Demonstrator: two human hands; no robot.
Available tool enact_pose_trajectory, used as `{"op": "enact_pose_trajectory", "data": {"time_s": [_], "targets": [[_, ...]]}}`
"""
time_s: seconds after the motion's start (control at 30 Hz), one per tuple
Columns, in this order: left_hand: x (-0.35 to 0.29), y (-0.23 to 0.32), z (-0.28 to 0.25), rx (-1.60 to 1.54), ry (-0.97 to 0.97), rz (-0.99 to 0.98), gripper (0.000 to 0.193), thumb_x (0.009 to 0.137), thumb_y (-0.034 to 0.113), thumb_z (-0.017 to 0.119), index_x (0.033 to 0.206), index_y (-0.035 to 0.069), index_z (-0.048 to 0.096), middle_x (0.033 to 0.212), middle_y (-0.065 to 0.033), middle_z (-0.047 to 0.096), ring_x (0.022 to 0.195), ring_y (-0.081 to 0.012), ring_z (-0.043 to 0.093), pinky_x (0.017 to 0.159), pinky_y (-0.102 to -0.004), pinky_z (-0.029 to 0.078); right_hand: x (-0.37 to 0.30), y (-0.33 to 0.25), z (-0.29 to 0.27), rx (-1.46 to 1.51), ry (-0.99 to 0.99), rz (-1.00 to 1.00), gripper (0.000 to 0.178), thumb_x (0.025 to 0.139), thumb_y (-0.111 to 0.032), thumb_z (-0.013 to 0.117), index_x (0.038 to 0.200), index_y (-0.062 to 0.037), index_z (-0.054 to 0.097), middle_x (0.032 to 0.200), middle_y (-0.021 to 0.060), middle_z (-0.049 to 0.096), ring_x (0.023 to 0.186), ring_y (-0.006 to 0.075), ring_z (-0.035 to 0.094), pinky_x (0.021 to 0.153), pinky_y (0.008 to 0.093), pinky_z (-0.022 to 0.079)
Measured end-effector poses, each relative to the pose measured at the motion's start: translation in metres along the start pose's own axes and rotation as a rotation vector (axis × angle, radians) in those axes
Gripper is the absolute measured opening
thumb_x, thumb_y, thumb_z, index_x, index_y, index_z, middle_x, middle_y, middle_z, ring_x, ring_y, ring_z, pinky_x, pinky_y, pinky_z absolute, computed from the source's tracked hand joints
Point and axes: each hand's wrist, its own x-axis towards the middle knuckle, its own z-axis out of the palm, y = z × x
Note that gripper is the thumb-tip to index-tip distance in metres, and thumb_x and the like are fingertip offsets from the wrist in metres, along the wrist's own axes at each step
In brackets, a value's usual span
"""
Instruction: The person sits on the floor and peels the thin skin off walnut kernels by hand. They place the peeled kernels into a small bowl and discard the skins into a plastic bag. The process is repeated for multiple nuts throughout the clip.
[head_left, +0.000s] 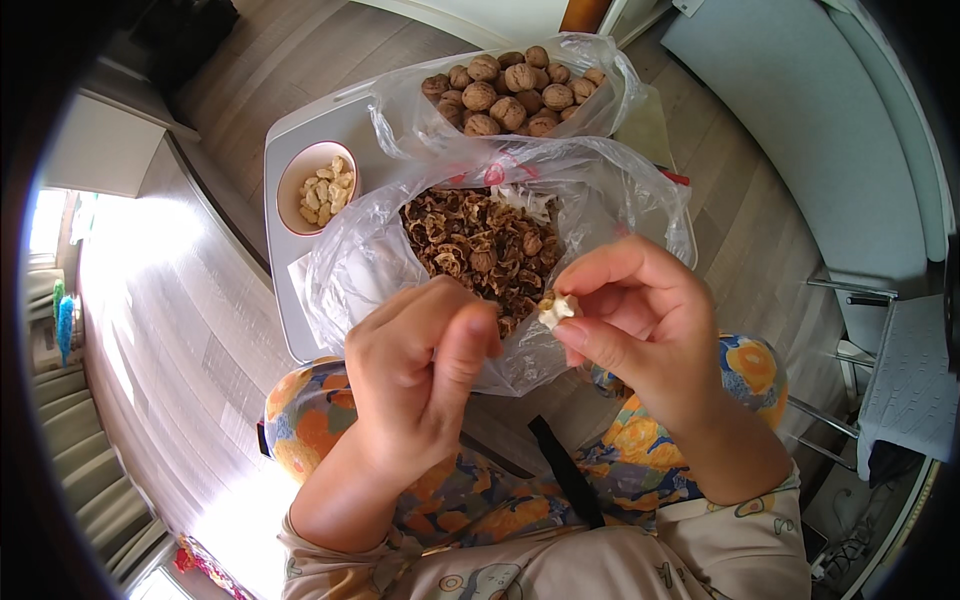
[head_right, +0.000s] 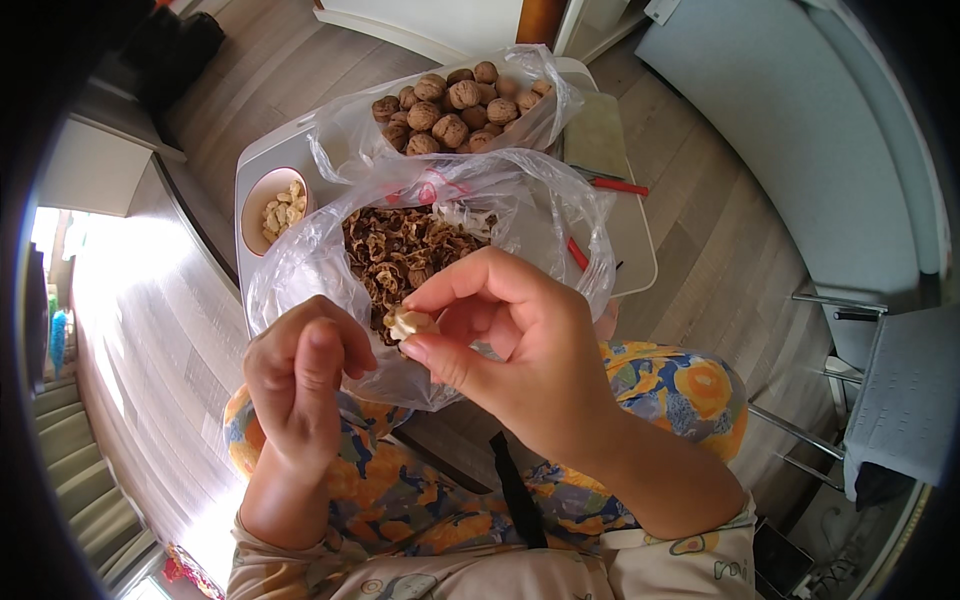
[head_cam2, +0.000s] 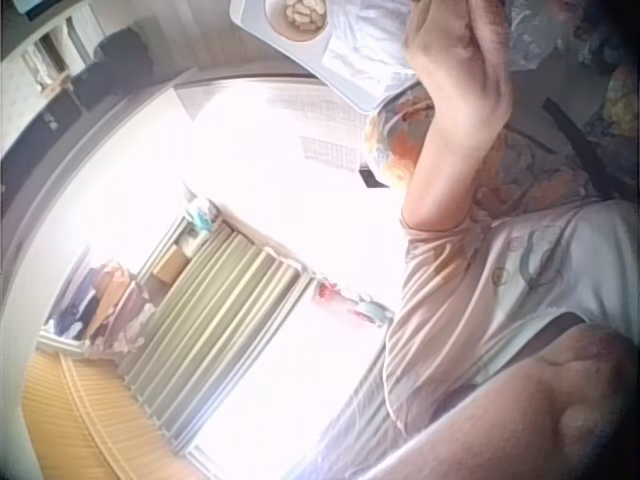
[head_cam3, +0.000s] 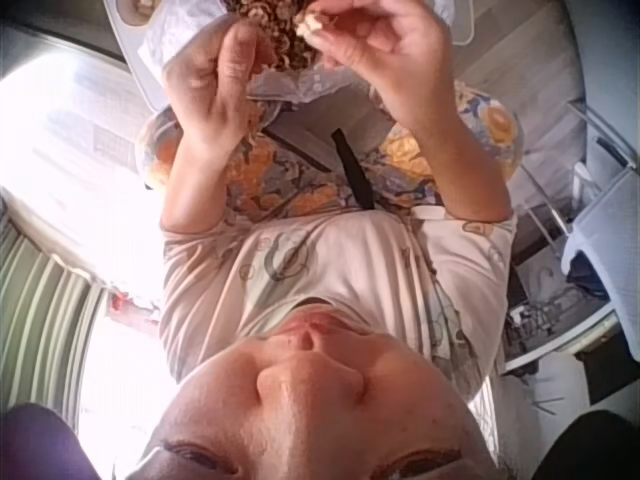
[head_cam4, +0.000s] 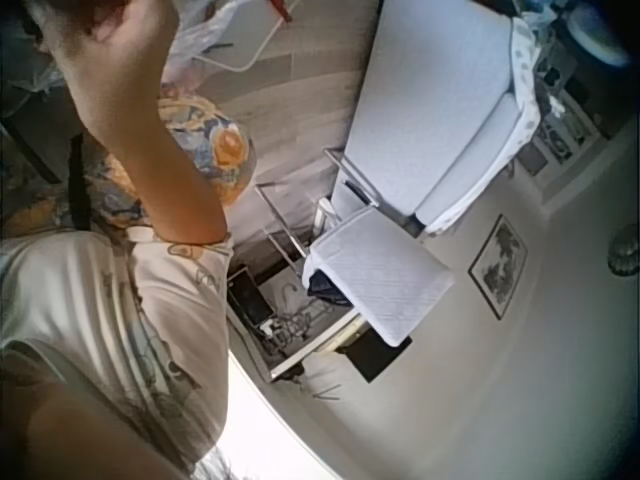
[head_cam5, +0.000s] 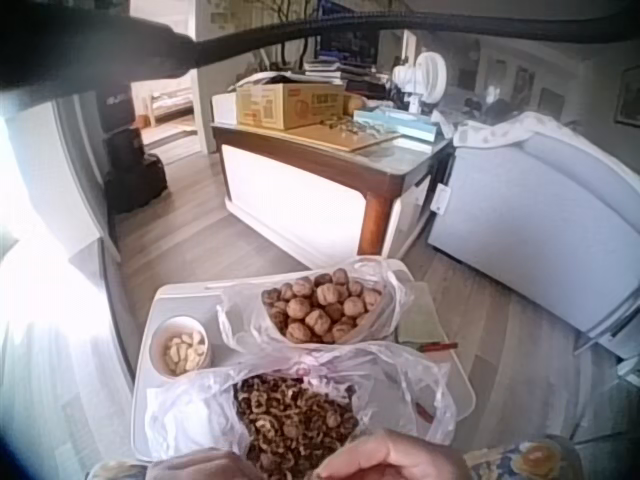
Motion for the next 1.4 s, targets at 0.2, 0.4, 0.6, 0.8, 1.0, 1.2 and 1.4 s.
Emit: {"op": "enact_pose_trajectory", "data": {"time_s": [0.2, 0.4, 0.6, 0.8, 1.0, 1.2, 1.4], "targets": [[0.008, 0.005, 0.015, -0.038, 0.248, 0.08, 0.008, 0.067, -0.005, 0.062, 0.072, -0.002, 0.057, 0.068, -0.0079, 0.057, 0.059, -0.0169, 0.055, 0.053, -0.0233, 0.043, 0.0, -0.003, 0.005, -0.081, 0.015, -0.054, 0.019, 0.072, 0.007, 0.059, 0.088, 0.0042, 0.049, 0.085, 0.0092, 0.052, 0.067, 0.0103, 0.053, 0.057, 0.0216, 0.046], [0.007, 0.004, 0.011, -0.014, 0.182, 0.137, 0.013, 0.064, -0.006, 0.064, 0.074, -0.001, 0.058, 0.072, -0.0088, 0.059, 0.06, -0.0166, 0.056, 0.052, -0.0238, 0.043, -0.002, -0.001, 0.006, -0.157, -0.004, -0.114, 0.022, 0.071, 0.01, 0.058, 0.09, 0.0033, 0.049, 0.087, 0.009, 0.05, 0.073, 0.0107, 0.052, 0.06, 0.0218, 0.046], [0.008, 0.003, 0.012, 0.02, 0.204, 0.16, 0.013, 0.063, -0.006, 0.065, 0.072, -0.001, 0.057, 0.07, -0.0087, 0.059, 0.059, -0.0168, 0.055, 0.051, -0.0241, 0.043, -0.002, 0.008, 0.007, -0.298, 0.033, -0.284, 0.022, 0.068, 0.009, 0.063, 0.086, 0.0019, 0.053, 0.083, 0.0068, 0.055, 0.072, 0.0092, 0.055, 0.061, 0.0207, 0.045], [0.006, 0.002, 0.012, 0.064, 0.226, 0.178, 0.012, 0.063, -0.004, 0.066, 0.071, -0.001, 0.057, 0.068, -0.0084, 0.058, 0.058, -0.0178, 0.055, 0.051, -0.0247, 0.043, -0.004, 0.008, 0.004, -0.436, -0.053, -0.336, 0.029, 0.068, 0.015, 0.059, 0.092, 0.003, 0.048, 0.092, 0.0121, 0.05, 0.08, 0.014, 0.053, 0.071, 0.0244, 0.046], [0.007, 0.002, 0.011, 0.044, 0.228, 0.146, 0.01, 0.065, -0.005, 0.064, 0.071, -0.001, 0.057, 0.067, -0.008, 0.057, 0.056, -0.0169, 0.054, 0.05, -0.0236, 0.042, -0.002, 0.003, 0.007, -0.058, -0.006, -0.118, 0.022, 0.071, 0.01, 0.06, 0.09, 0.0047, 0.051, 0.089, 0.0089, 0.053, 0.08, 0.0123, 0.056, 0.07, 0.023, 0.05], [0.007, 0.002, 0.011, 0.001, 0.217, 0.122, 0.009, 0.067, -0.007, 0.062, 0.072, -0.002, 0.057, 0.067, -0.0081, 0.056, 0.056, -0.0157, 0.053, 0.05, -0.0229, 0.042, -0.001, 0.004, 0.004, 0.116, -0.049, -0.017, 0.018, 0.075, 0.006, 0.057, 0.091, 0.0052, 0.049, 0.089, 0.0103, 0.055, 0.079, 0.014, 0.057, 0.069, 0.0253, 0.051], [0.007, 0.001, 0.011, 0.008, 0.222, 0.132, 0.011, 0.066, -0.006, 0.061, 0.074, -0.001, 0.057, 0.068, -0.0084, 0.056, 0.057, -0.016, 0.054, 0.051, -0.0236, 0.042, -0.001, 0.005, 0.004, 0.155, -0.028, 0.022, 0.016, 0.076, 0.006, 0.057, 0.09, 0.0048, 0.048, 0.087, 0.0109, 0.056, 0.075, 0.014, 0.058, 0.067, 0.0257, 0.051]]}}
